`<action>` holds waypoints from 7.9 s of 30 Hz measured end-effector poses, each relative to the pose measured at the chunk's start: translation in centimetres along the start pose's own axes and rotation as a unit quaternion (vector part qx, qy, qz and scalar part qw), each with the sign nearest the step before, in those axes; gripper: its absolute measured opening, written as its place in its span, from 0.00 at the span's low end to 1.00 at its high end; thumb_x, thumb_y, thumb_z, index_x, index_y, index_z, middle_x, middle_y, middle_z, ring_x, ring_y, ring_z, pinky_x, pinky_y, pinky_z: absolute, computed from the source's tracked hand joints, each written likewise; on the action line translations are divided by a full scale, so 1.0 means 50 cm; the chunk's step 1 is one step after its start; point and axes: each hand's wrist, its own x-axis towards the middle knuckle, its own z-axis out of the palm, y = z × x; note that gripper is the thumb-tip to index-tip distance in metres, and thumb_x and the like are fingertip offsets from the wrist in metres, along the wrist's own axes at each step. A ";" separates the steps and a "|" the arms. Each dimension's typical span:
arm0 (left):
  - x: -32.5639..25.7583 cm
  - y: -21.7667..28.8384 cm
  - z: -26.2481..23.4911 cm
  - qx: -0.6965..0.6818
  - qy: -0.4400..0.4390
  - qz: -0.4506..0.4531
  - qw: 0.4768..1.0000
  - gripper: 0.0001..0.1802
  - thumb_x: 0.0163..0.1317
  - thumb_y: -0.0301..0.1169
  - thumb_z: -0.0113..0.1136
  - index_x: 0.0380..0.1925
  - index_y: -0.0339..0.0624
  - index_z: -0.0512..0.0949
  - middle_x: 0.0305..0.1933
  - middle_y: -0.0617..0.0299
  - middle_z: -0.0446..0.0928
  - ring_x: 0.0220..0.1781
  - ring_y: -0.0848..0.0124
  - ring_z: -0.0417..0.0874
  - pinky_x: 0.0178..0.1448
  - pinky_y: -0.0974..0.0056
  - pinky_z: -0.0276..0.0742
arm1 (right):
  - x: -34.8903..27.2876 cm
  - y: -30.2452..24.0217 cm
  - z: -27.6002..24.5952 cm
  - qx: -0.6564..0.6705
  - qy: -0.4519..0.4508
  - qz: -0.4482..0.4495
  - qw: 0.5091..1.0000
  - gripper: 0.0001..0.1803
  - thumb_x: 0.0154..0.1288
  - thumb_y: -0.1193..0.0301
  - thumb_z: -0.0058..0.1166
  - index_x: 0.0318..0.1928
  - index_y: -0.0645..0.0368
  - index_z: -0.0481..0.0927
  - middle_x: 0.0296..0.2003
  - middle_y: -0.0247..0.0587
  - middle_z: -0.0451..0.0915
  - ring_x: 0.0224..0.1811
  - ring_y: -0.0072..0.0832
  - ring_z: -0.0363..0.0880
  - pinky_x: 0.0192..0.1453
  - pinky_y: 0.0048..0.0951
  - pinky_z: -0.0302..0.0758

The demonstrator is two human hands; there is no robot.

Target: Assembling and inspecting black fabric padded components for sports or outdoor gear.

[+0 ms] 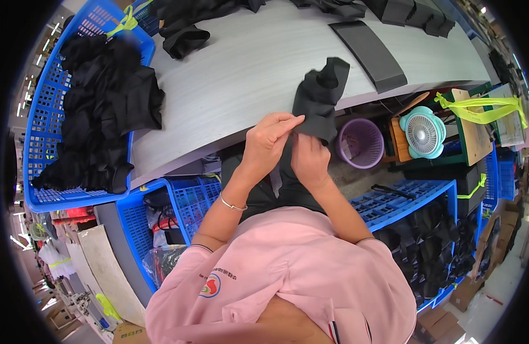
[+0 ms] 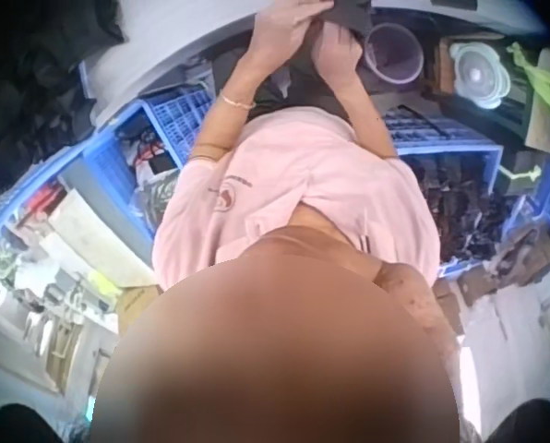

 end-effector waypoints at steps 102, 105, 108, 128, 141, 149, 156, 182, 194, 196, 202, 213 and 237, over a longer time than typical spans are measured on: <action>-0.221 -0.079 0.014 -0.827 -0.114 -0.315 0.452 0.23 0.70 0.38 0.58 0.59 0.37 0.72 0.61 0.58 0.74 0.61 0.66 0.76 0.65 0.62 0.73 | -0.080 -0.068 0.034 0.530 -0.394 0.321 0.679 0.17 0.73 0.57 0.55 0.37 0.61 0.81 0.29 0.25 0.76 0.34 0.13 0.73 0.38 0.21 0.70; -0.217 -0.080 0.001 -0.799 -0.092 -0.313 0.505 0.24 0.70 0.37 0.58 0.62 0.37 0.71 0.63 0.57 0.73 0.63 0.65 0.75 0.67 0.61 0.71 | -0.099 -0.072 0.030 0.515 -0.367 0.343 0.695 0.18 0.73 0.56 0.55 0.38 0.61 0.81 0.29 0.25 0.76 0.34 0.14 0.73 0.38 0.21 0.71; -0.193 -0.067 -0.004 -0.645 -0.082 -0.304 0.697 0.26 0.70 0.37 0.57 0.64 0.36 0.69 0.66 0.56 0.71 0.65 0.64 0.73 0.69 0.60 0.68 | -0.099 -0.079 0.075 0.475 -0.306 0.381 0.732 0.19 0.73 0.56 0.55 0.39 0.61 0.81 0.30 0.26 0.77 0.34 0.14 0.73 0.39 0.21 0.71; -0.113 -0.147 -0.010 -0.590 0.135 -0.384 0.697 0.24 0.71 0.41 0.54 0.63 0.42 0.69 0.62 0.58 0.73 0.61 0.66 0.76 0.65 0.59 0.75 | 0.052 -0.135 0.013 0.283 -0.151 0.006 0.947 0.08 0.62 0.72 0.64 0.35 0.62 0.79 0.18 0.44 0.73 0.17 0.41 0.72 0.23 0.33 0.68; -0.114 -0.178 -0.061 -0.507 0.122 -0.327 0.788 0.33 0.75 0.49 0.46 0.72 0.44 0.54 0.72 0.55 0.62 0.66 0.60 0.73 0.63 0.58 0.75 | -0.031 -0.207 -0.039 0.370 -0.253 -0.091 0.889 0.11 0.44 0.77 0.61 0.29 0.56 0.72 0.16 0.39 0.65 0.16 0.37 0.68 0.21 0.37 0.65; -0.100 -0.191 -0.078 -0.614 0.183 -0.310 0.703 0.40 0.75 0.54 0.40 0.78 0.51 0.41 0.80 0.52 0.49 0.78 0.44 0.56 0.73 0.41 0.62 | -0.016 -0.162 -0.079 0.545 -0.308 0.169 0.762 0.07 0.63 0.76 0.58 0.42 0.62 0.81 0.33 0.41 0.78 0.32 0.28 0.79 0.39 0.27 0.74; -0.125 -0.160 -0.034 -0.746 0.093 -0.321 0.576 0.37 0.74 0.48 0.38 0.77 0.44 0.45 0.80 0.49 0.48 0.81 0.52 0.48 0.79 0.53 0.53 | 0.067 -0.079 -0.015 0.197 -0.144 0.010 0.970 0.11 0.61 0.80 0.60 0.45 0.60 0.82 0.45 0.45 0.78 0.49 0.35 0.79 0.58 0.37 0.73; -0.124 -0.155 -0.064 -0.544 0.152 -0.368 0.738 0.32 0.76 0.47 0.42 0.73 0.40 0.57 0.76 0.54 0.58 0.79 0.64 0.55 0.80 0.60 0.51 | -0.012 -0.031 -0.024 0.718 -0.199 0.420 0.517 0.09 0.70 0.72 0.57 0.46 0.62 0.82 0.39 0.32 0.82 0.46 0.20 0.77 0.58 0.25 0.68; -0.145 -0.103 -0.065 -0.565 0.233 -0.400 0.683 0.34 0.74 0.40 0.51 0.74 0.40 0.53 0.75 0.55 0.59 0.72 0.58 0.67 0.71 0.56 0.69 | -0.009 -0.065 -0.023 0.224 -0.127 0.116 0.959 0.38 0.53 0.73 0.69 0.66 0.61 0.68 0.61 0.48 0.74 0.62 0.42 0.74 0.66 0.40 0.68; -0.153 -0.096 -0.046 -0.542 0.181 -0.413 0.709 0.27 0.76 0.39 0.48 0.70 0.39 0.60 0.68 0.54 0.68 0.65 0.64 0.73 0.65 0.55 0.73 | -0.001 -0.083 -0.005 0.176 -0.071 0.037 0.981 0.39 0.52 0.76 0.68 0.66 0.62 0.68 0.56 0.45 0.79 0.54 0.40 0.79 0.65 0.40 0.69; -0.193 -0.055 -0.036 -0.531 0.165 -0.402 0.728 0.26 0.75 0.38 0.49 0.68 0.39 0.62 0.66 0.54 0.69 0.64 0.63 0.74 0.64 0.55 0.73 | 0.014 -0.058 0.014 0.094 0.003 -0.123 0.988 0.29 0.51 0.81 0.65 0.57 0.62 0.77 0.35 0.38 0.81 0.32 0.32 0.80 0.43 0.33 0.77; -0.244 -0.024 -0.045 -0.485 0.099 -0.362 0.790 0.25 0.73 0.36 0.51 0.66 0.39 0.64 0.62 0.53 0.72 0.61 0.61 0.75 0.64 0.55 0.73 | 0.016 -0.062 -0.001 0.214 -0.244 0.223 0.919 0.06 0.60 0.78 0.55 0.38 0.63 0.80 0.38 0.50 0.81 0.40 0.44 0.82 0.40 0.38 0.77; -0.174 -0.016 -0.124 0.266 -0.053 0.063 0.960 0.21 0.69 0.33 0.56 0.60 0.38 0.71 0.52 0.51 0.78 0.56 0.56 0.80 0.63 0.55 0.74 | 0.088 -0.059 -0.079 0.280 -0.089 0.113 0.949 0.26 0.60 0.72 0.66 0.58 0.62 0.75 0.55 0.46 0.76 0.57 0.36 0.76 0.63 0.34 0.71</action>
